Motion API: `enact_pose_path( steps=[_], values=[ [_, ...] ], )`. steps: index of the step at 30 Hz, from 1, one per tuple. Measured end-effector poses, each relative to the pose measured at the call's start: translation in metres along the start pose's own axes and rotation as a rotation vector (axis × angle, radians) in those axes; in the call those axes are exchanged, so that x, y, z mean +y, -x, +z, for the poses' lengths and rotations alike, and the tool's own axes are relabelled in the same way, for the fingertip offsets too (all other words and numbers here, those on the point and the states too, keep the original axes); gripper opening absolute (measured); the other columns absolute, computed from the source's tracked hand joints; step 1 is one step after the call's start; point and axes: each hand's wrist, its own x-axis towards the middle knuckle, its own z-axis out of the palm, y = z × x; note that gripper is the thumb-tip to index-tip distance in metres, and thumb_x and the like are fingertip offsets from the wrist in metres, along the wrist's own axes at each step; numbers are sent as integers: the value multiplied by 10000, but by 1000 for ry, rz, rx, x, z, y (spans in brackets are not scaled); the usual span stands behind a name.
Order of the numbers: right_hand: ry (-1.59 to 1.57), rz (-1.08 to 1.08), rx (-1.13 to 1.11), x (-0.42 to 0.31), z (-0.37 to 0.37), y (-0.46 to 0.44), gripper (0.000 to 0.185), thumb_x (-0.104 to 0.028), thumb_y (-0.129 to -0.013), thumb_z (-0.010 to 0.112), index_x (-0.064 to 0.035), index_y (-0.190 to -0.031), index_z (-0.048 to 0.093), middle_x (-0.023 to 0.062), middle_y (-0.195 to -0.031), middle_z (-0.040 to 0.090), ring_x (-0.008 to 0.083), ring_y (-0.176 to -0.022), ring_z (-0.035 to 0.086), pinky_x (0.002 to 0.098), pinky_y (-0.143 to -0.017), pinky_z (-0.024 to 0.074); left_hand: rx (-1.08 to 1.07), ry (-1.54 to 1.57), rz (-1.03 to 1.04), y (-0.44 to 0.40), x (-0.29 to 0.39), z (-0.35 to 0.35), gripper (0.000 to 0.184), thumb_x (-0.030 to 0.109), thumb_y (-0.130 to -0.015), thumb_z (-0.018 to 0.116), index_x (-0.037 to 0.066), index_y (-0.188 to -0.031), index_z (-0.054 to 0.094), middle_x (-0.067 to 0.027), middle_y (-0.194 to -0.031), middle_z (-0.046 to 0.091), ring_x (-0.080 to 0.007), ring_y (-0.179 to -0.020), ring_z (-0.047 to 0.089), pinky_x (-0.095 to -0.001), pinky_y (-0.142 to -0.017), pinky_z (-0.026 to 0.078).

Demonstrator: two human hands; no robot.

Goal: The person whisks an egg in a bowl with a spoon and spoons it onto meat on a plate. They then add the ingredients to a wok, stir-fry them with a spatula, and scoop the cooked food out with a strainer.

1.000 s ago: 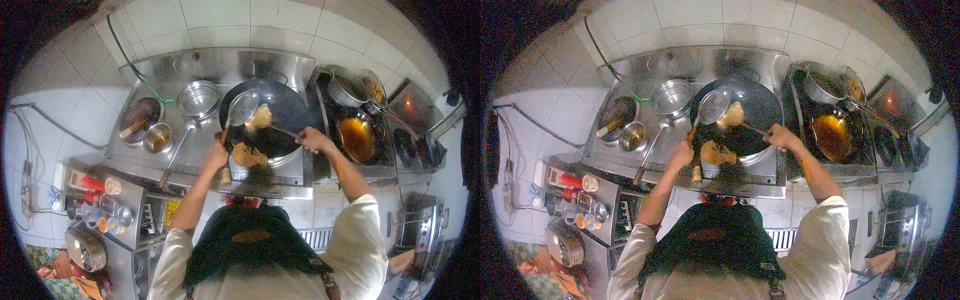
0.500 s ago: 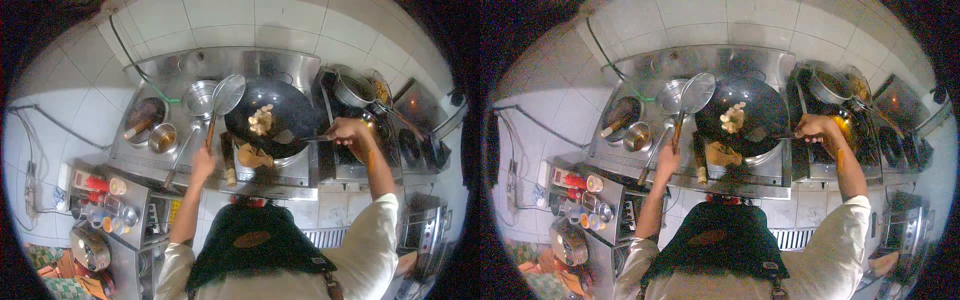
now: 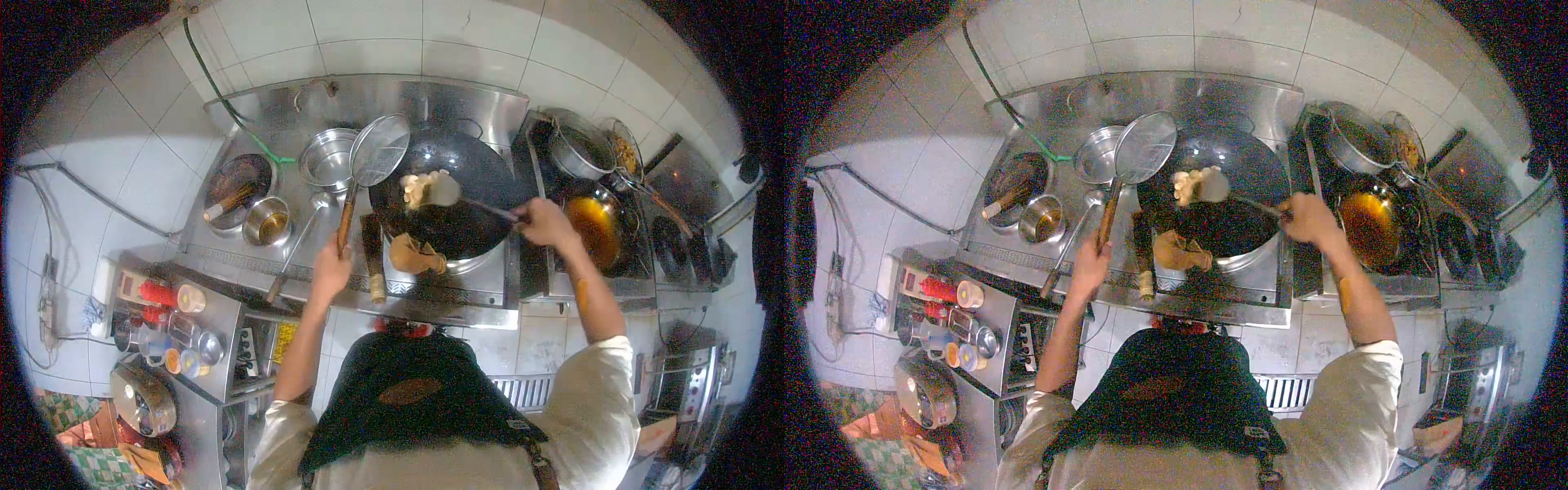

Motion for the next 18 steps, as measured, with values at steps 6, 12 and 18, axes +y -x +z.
enact_pose_path(
  steps=[6, 12, 18],
  values=[
    [-482, 364, -291, 59, -27, -9, 280, -136, -816, 701, -77, -1087, 737, 41, -646, 637, 69, -407, 503, 266, -361, 382, -43, 172, -90, 21, -16, -4, 347, 221, -964, 560, 38, -1258, 556, -317, -1004, 644, -504, -1010, 601, -533, -843, 475],
    [-216, 119, -41, 76, 73, -48, 288, -208, -794, 745, -113, -1066, 750, 141, -760, 699, 276, -600, 654, 384, -572, 532, -82, 266, -97, 25, -18, 0, 403, 246, -970, 568, 4, -1291, 545, -298, -1029, 657, -464, -1025, 630, -473, -857, 485],
    [34, -6, 87, 22, 17, -17, 337, -268, -763, 762, -134, -1071, 750, 207, -981, 709, 421, -941, 672, 473, -873, 535, -64, 244, -93, 18, -27, 10, 405, 232, -972, 565, 1, -1303, 544, -283, -1036, 663, -449, -981, 639, -458, -853, 488]
  ],
)
